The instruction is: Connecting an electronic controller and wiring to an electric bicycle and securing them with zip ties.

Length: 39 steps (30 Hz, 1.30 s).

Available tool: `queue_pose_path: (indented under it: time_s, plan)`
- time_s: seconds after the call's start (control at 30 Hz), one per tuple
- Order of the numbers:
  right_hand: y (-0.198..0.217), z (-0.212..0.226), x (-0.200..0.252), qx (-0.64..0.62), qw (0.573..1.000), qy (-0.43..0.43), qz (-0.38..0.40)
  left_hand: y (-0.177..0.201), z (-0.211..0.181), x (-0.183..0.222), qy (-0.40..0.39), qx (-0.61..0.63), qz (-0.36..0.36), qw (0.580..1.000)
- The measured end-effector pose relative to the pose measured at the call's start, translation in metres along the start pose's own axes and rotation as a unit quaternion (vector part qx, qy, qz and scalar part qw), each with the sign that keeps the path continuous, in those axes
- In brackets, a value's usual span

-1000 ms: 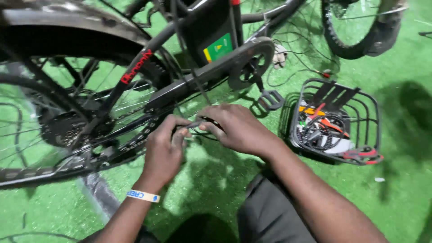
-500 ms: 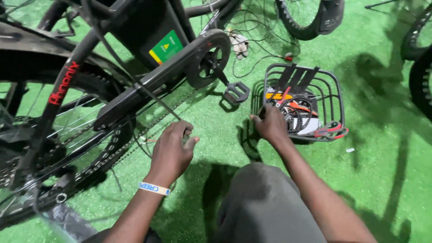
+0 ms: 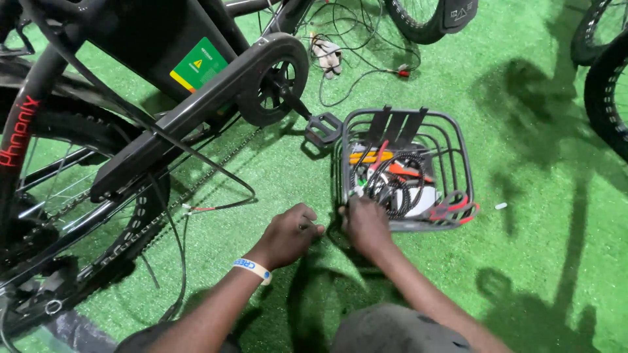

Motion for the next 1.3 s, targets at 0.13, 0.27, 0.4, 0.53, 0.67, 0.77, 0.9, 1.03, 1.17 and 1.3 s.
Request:
queue_pose_path:
  time_s: [0.13,0.27,0.4,0.53,0.67,0.77,0.9,1.03,1.17,1.3]
  plan:
    - [-0.028,0.041,0.069,-0.591,0.766,-0.226,0.107,-0.025,0.052,-0.024,0.062,0.002,-0.004,0.998]
    - [-0.038,0.076,0.103,-0.144,0.943,0.257,0.153,-0.019,0.09,-0.033,0.074,-0.004,-0.088,0.993]
    - [0.089,0.07,0.084,-0.199,0.942,0.218,-0.162,-0.017,0.096,-0.011,0.166,-0.014,-0.041,0.985]
    - [0.102,-0.046,0.071,0.025,0.956,0.059,-0.286,-0.023,0.101,0.022,0.159,0.056,-0.051,0.984]
    - [0.01,-0.109,0.031,-0.11,0.981,-0.153,0.049,-0.02,0.174,0.032,0.186,0.086,-0.08,0.975]
    - [-0.01,-0.05,0.014,-0.086,0.985,-0.095,0.12,-0.001,0.237,0.061,0.229,0.085,-0.1,0.964]
    - [-0.019,0.085,0.027,-0.123,0.943,0.029,0.308,0.037,0.185,0.187,0.334,0.044,-0.077,0.938]
    - [-0.066,0.148,-0.003,-0.166,0.879,0.104,0.435,0.057,0.216,0.235,0.312,0.038,-0.093,0.945]
    - [-0.057,0.204,-0.009,-0.041,0.842,0.165,0.511,0.052,0.249,0.263,0.335,0.234,-0.121,0.905]
    - [-0.056,0.25,-0.007,0.268,0.797,0.268,0.471,0.108,0.23,0.239,0.301,-0.224,-0.053,0.925]
Point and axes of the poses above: each hand's wrist, its own x-axis away from the middle knuckle, its own y-axis out of the back of the hand, z = x × y, the point moved 9 cm from there along -x, towards the middle knuckle, and after that the axes turned 2 degrees about -x, right-handed, at the moved point
